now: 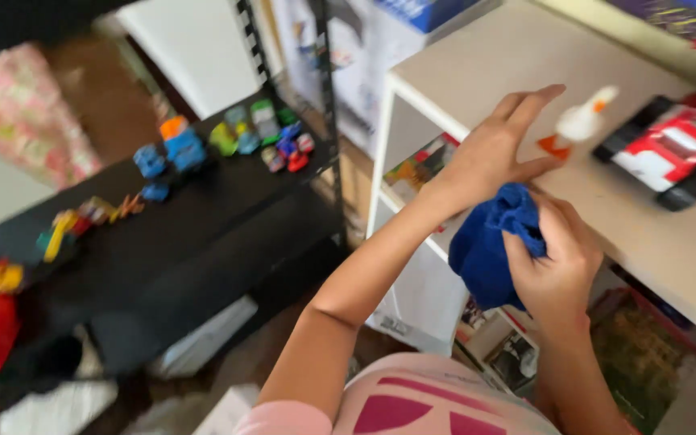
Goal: Cleaning various plastic toys and model cars with a microfiber cloth.
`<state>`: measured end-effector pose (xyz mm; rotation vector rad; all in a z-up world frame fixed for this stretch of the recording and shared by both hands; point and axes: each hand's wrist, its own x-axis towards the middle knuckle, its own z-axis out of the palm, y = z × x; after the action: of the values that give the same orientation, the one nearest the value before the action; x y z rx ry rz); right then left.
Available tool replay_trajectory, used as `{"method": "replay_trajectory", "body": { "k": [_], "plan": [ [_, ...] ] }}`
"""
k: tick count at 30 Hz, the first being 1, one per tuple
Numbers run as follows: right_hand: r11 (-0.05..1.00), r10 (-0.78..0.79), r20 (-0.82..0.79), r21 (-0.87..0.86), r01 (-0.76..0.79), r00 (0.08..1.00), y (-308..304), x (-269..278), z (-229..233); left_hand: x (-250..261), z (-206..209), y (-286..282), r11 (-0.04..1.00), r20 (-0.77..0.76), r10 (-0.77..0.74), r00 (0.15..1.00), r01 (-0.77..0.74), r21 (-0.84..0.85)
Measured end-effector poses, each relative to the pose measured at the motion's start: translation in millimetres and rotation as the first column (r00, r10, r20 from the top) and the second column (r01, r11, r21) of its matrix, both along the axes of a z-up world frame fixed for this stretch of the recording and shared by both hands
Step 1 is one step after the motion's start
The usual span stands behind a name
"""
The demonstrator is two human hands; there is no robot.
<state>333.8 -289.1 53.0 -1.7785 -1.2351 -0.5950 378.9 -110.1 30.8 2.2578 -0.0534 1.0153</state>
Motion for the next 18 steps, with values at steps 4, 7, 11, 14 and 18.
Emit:
{"method": "replay_trajectory", "body": {
  "k": [4, 7, 11, 14, 18],
  "plan": [
    [0.985, 0.164, -0.056, -0.050, -0.167, 0.985, 18.4, 11.1, -17.4, -68.5, -13.3, 9.1, 0.985, 0.131, 0.166, 0.977, -0.158, -0.066],
    [0.958, 0.283, 0.092, -0.064, -0.278, 0.955, 52.9, 30.1, -51.7, -107.3, -56.6, 29.7, 0.949, 0.194, 0.281, 0.940, -0.242, -0.201],
    [0.869, 0.480, -0.022, -0.121, -0.479, 0.877, 92.4, 13.8, -82.8, -176.0, -113.1, 28.6, 0.710, -0.152, 0.151, 0.977, -0.214, -0.671],
    [0.740, 0.628, -0.229, -0.121, -0.662, 0.744, 132.9, -0.7, -102.0, -215.3, -123.9, 32.2, 0.669, -0.151, 0.307, 0.940, -0.326, -0.668],
    [0.540, 0.370, -0.925, 0.135, -0.831, 0.089, 185.9, 6.4, -254.8, -246.6, -148.5, 46.1, 0.569, -0.080, 0.521, 0.850, -0.416, -0.709]
  ]
}}
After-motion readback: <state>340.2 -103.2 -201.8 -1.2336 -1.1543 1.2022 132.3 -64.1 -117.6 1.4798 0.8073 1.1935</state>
